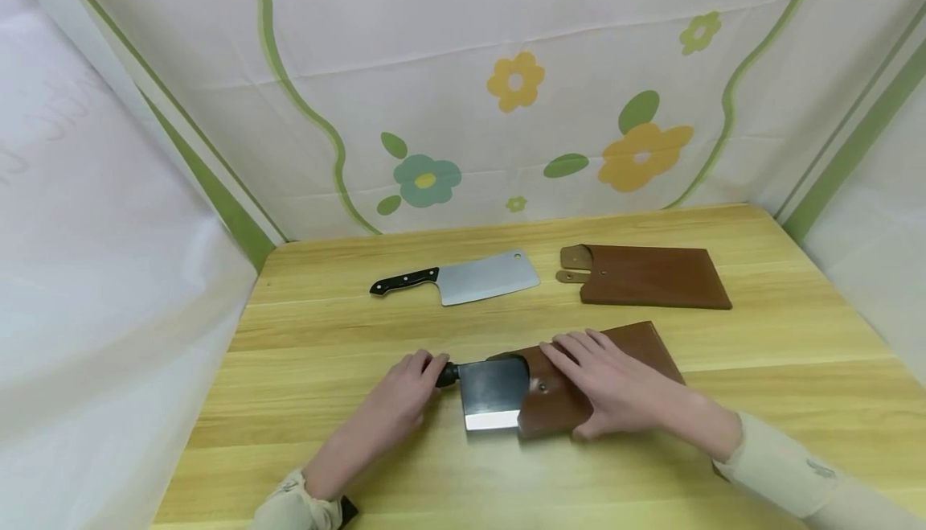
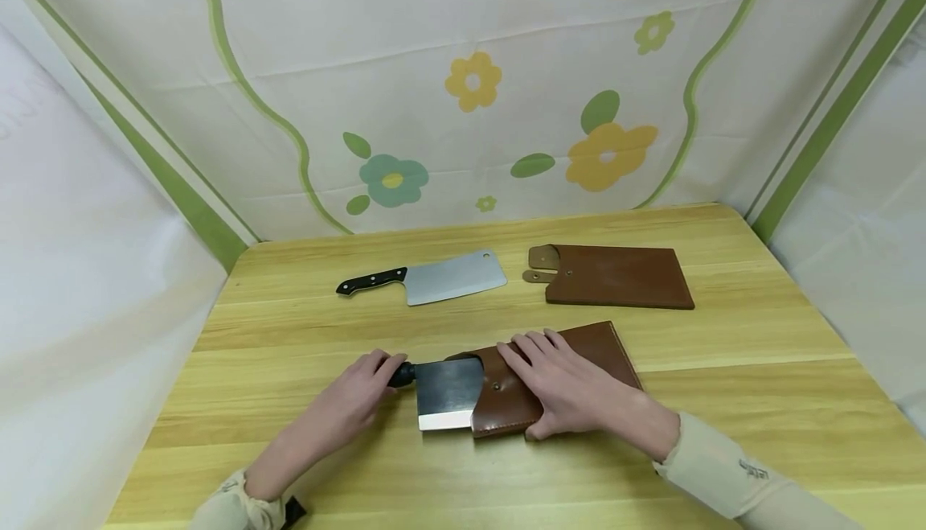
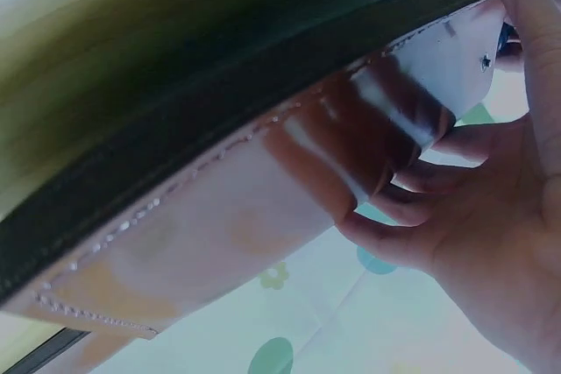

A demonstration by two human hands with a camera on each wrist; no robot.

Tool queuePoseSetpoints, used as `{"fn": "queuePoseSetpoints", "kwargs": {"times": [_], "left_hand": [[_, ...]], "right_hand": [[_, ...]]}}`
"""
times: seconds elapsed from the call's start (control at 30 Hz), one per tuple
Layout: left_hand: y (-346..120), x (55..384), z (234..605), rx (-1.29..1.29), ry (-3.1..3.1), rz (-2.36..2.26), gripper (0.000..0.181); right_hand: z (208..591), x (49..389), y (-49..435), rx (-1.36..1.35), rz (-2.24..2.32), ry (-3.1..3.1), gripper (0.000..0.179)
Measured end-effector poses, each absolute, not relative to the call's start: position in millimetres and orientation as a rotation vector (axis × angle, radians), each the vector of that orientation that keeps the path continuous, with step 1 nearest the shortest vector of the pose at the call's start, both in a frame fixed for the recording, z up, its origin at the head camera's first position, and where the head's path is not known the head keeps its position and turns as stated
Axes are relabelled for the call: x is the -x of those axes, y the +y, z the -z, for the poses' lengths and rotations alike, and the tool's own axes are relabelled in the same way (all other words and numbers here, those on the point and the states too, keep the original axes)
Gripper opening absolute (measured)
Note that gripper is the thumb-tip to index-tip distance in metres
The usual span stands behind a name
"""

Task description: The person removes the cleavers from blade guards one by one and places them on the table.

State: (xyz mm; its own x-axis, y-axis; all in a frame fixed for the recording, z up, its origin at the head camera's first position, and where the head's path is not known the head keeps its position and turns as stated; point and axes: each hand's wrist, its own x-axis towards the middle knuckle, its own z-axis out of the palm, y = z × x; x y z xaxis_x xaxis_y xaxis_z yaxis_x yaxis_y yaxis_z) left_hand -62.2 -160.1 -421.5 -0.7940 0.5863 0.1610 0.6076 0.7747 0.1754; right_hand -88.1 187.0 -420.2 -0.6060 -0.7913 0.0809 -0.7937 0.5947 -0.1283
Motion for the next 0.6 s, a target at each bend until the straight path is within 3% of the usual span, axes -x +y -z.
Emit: {"fn": "queuePoseSetpoints", "kwargs": {"times": [0.6], "left_hand": [[-174, 65, 423, 1.018, -2.828, 0.324, 0.047]], "right_hand": [[420, 87, 209, -1.322, -0.229, -2.811, 0.116]]}}
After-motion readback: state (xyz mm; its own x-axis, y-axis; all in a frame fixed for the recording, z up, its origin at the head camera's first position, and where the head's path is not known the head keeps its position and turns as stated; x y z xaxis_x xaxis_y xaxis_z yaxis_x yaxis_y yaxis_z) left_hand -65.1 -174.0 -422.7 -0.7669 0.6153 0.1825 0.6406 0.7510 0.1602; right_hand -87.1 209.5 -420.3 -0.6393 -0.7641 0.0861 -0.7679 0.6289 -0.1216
